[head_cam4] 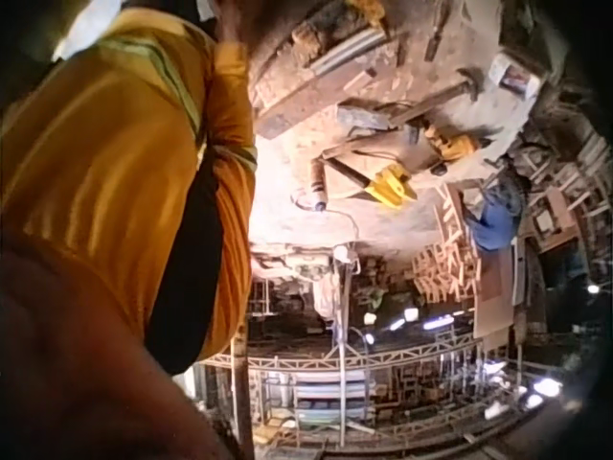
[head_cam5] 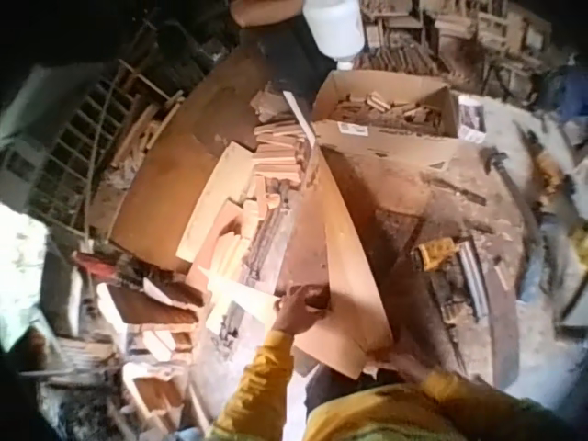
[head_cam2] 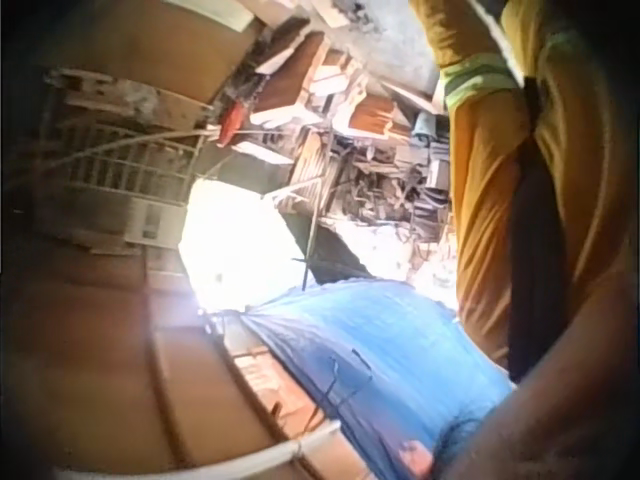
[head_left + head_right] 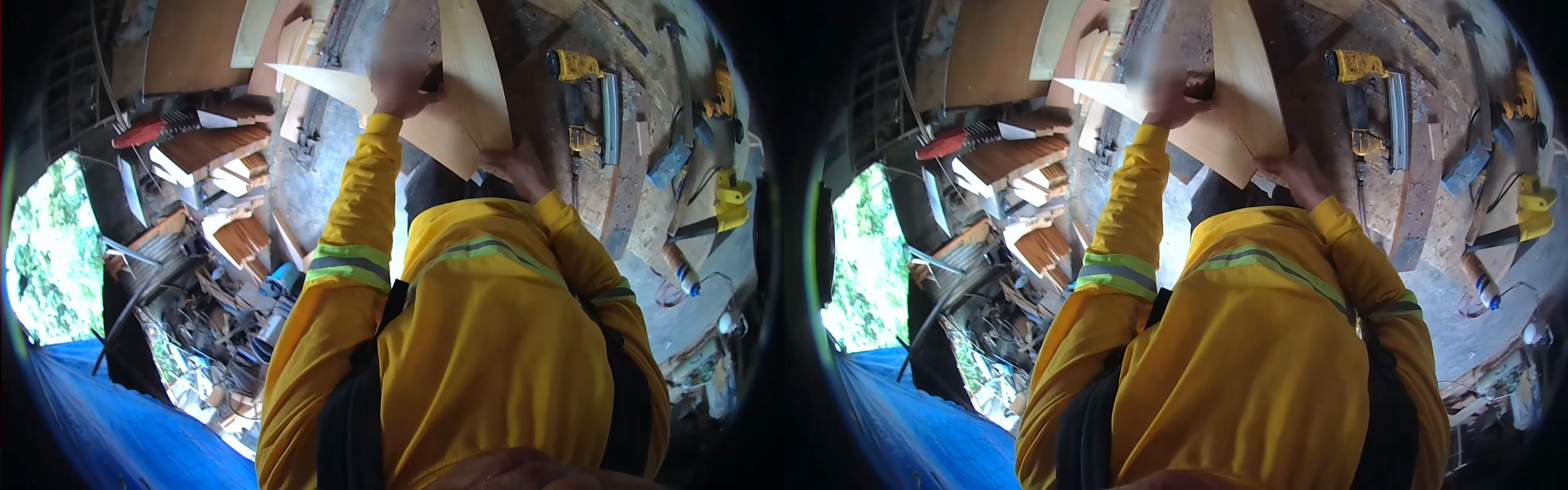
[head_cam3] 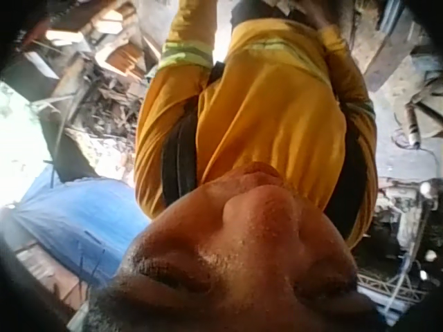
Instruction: Joining and securing wooden pieces together using glue and a pneumatic nail gun to assemble a frame.
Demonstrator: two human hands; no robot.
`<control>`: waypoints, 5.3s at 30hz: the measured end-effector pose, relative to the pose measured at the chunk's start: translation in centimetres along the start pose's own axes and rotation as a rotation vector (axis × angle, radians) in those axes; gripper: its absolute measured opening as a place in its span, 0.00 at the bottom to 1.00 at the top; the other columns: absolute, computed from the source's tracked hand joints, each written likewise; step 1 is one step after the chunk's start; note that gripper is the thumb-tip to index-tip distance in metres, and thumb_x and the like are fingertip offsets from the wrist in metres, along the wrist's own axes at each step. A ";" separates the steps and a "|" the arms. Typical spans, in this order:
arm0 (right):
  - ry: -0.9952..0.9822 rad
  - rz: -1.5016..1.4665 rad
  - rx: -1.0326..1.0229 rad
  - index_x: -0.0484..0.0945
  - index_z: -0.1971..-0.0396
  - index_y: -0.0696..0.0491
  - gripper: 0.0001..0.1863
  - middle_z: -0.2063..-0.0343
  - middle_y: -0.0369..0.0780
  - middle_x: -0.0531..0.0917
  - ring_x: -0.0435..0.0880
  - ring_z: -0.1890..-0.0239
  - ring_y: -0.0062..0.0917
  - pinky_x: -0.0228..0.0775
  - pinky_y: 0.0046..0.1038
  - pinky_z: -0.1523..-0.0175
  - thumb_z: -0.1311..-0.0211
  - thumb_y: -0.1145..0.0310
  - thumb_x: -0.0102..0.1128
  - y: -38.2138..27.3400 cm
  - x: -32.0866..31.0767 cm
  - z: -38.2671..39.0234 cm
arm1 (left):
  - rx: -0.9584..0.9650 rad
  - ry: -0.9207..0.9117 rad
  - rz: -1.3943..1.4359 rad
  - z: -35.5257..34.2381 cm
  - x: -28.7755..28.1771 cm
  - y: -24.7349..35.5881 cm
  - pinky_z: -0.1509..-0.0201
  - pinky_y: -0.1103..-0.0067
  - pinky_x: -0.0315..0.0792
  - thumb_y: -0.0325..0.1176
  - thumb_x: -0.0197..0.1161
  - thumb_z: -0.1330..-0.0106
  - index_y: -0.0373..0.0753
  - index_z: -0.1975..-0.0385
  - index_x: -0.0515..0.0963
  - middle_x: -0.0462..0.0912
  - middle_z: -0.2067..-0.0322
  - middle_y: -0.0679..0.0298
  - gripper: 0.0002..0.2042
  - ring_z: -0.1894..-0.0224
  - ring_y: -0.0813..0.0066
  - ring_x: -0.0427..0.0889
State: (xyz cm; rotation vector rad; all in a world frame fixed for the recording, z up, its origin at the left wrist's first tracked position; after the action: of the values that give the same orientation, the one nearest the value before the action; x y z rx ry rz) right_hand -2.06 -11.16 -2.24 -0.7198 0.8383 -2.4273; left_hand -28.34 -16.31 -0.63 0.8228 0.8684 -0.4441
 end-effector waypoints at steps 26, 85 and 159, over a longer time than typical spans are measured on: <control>0.191 -0.197 -0.295 0.57 0.30 0.55 0.45 0.43 0.46 0.78 0.77 0.41 0.31 0.73 0.32 0.40 0.46 0.73 0.73 -1.5 2.2 2.6 | 0.394 -0.592 0.285 -3.9 -2.8 1.3 0.43 0.68 0.75 0.73 0.70 0.55 0.31 0.53 0.82 0.86 0.56 0.49 0.45 0.49 0.55 0.84; -0.040 0.793 -1.536 0.71 0.43 0.54 0.38 0.45 0.44 0.77 0.68 0.33 0.41 0.60 0.44 0.30 0.56 0.65 0.81 -23.7 24.7 10.6 | 0.250 -0.573 0.802 7.9 -24.6 -2.0 0.39 0.75 0.67 0.59 0.60 0.31 0.32 0.44 0.75 0.80 0.49 0.58 0.32 0.47 0.71 0.76; -0.173 1.121 -1.643 0.78 0.58 0.53 0.34 0.61 0.43 0.88 0.90 0.58 0.34 0.82 0.34 0.52 0.59 0.47 0.83 -25.7 35.1 20.2 | 1.360 0.687 0.472 24.3 -36.7 0.1 0.57 0.70 0.83 0.35 0.75 0.45 0.33 0.64 0.81 0.87 0.64 0.53 0.15 0.62 0.57 0.89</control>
State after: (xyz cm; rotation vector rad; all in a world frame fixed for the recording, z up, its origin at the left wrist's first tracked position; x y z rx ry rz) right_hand -22.75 -21.79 39.68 -0.5725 2.2518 -0.3512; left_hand -37.79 -34.50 38.31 2.4784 0.8812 -0.2824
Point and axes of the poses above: each hand's wrist, its own z-axis away from the middle knuckle, its own x-axis out of the palm, y = z × x, the point moved 6 cm from there along -z, towards the middle knuckle
